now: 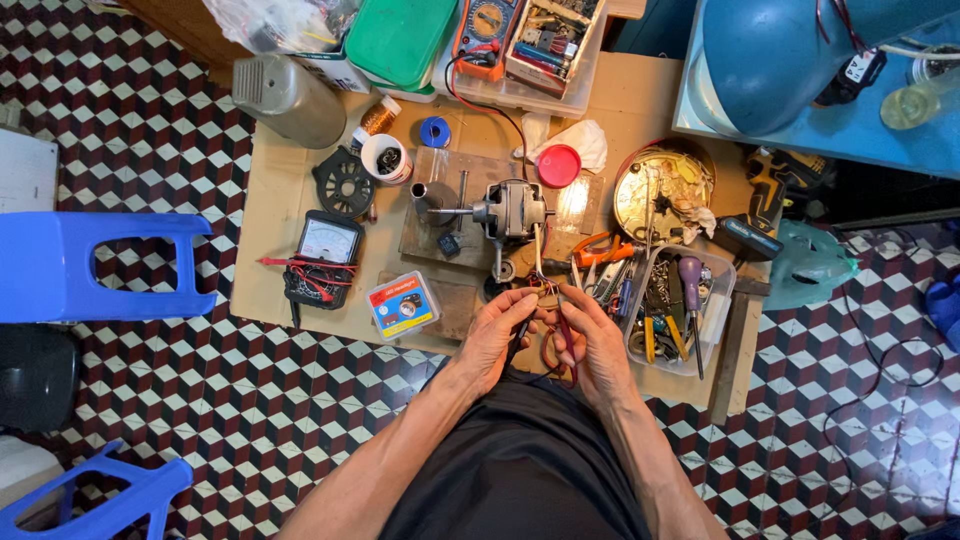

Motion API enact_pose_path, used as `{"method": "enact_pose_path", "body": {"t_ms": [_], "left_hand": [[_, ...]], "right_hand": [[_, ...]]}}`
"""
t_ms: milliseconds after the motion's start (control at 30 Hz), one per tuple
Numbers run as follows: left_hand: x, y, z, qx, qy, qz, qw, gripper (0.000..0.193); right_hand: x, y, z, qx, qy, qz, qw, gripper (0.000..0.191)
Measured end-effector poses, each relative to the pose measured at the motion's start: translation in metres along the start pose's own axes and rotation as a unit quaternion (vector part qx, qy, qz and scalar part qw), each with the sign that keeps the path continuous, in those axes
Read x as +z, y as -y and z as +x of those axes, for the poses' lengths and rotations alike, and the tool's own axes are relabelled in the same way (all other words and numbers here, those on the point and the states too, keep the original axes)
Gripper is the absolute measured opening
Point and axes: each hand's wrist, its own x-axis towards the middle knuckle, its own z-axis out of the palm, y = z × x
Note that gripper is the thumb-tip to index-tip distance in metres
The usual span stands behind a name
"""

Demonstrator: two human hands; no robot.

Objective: The person strips and twists wires, then uses a multimeter to test connections on a small motor or generator assembly. They repeatedly strip wire ends, twist them together, and probe the assembly with multimeter leads while adjusting the wiring.

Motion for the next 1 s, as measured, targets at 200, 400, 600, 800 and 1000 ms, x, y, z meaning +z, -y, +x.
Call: {"method": "enact_pose_path", "body": {"t_ms": [200,400,600,800,1000], "left_hand": [[0.004,-0.007,-0.002,-0.003,-0.006,0.026,1.0,0.031],[-0.001,-0.002,0.001,0.025,-0.02,0.038,0.999,0.03],[-0.005,-0.002,0.002,0.023,-0.017,0.032,0.999,0.03],[-0.007,-0.007,-0.001,0.016,-0.029,0.022,0.999,0.031],[-0.011,-0.01,-0.005,0.019,-0.044,0.044,0.998,0.032]], "right_hand": [[-0.002,0.0,0.004,-0.005,-0.011,-0.006,1.0,0.053],[-0.005,-0.002,0.004,-0.005,-0.009,-0.016,1.0,0.051],[-0.006,-0.007,0.004,-0.004,0.0,-0.004,1.0,0.048],[-0.005,-0.007,0.005,0.02,0.009,-0.005,1.0,0.046],[-0.004,-0.006,0.004,0.046,0.006,-0.038,0.998,0.044]]}}
